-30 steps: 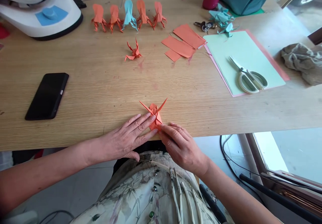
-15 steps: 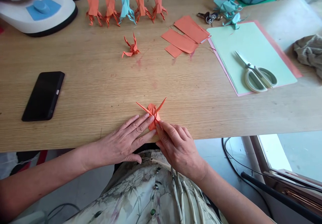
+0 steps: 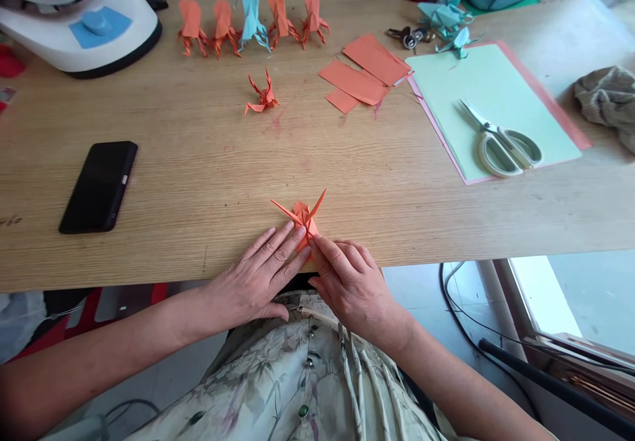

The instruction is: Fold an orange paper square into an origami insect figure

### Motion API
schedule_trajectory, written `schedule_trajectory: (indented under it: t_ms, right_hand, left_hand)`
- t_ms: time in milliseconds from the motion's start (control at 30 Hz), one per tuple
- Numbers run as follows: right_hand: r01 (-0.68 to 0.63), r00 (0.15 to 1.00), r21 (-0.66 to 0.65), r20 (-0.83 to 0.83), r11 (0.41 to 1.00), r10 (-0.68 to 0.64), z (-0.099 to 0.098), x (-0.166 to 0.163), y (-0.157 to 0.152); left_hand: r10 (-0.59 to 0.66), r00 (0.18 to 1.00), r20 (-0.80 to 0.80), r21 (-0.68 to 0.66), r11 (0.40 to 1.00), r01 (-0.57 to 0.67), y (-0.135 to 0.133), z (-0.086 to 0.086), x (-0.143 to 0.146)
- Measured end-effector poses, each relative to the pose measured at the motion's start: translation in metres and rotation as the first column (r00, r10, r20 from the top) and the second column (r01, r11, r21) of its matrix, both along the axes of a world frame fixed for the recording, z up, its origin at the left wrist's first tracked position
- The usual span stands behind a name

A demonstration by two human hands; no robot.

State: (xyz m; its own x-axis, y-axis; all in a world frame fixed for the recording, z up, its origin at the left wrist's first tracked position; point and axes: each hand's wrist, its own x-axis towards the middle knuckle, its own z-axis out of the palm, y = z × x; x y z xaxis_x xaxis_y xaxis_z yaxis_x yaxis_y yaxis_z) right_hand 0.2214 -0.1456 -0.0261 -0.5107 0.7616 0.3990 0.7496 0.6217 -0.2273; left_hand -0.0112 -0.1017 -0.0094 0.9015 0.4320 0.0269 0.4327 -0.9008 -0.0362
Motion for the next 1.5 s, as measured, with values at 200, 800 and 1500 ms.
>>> schedule_trajectory:
  t_ms: [200, 800, 1500]
  right_hand:
    - [-0.012, 0.999, -0.007, -0.049, 1.0, 0.012, -0.003, 0.004, -0.014]
    - [0.033, 0.981, 0.214, -0.193, 0.976, 0.01, -0.021, -0.002, -0.012]
    - [-0.043, 0.943, 0.342, -0.296, 0.939, 0.151, 0.007, -0.005, -0.02]
  left_hand:
    - [0.023, 1.0, 0.011, -0.011, 1.0, -0.023, -0.014, -0.002, -0.001]
    - [0.097, 0.929, 0.358, -0.124, 0.991, -0.056, -0.032, -0.012, 0.0]
    - [0.997, 0.032, 0.073, -0.866, 0.048, 0.499, -0.038, 0.018, 0.044]
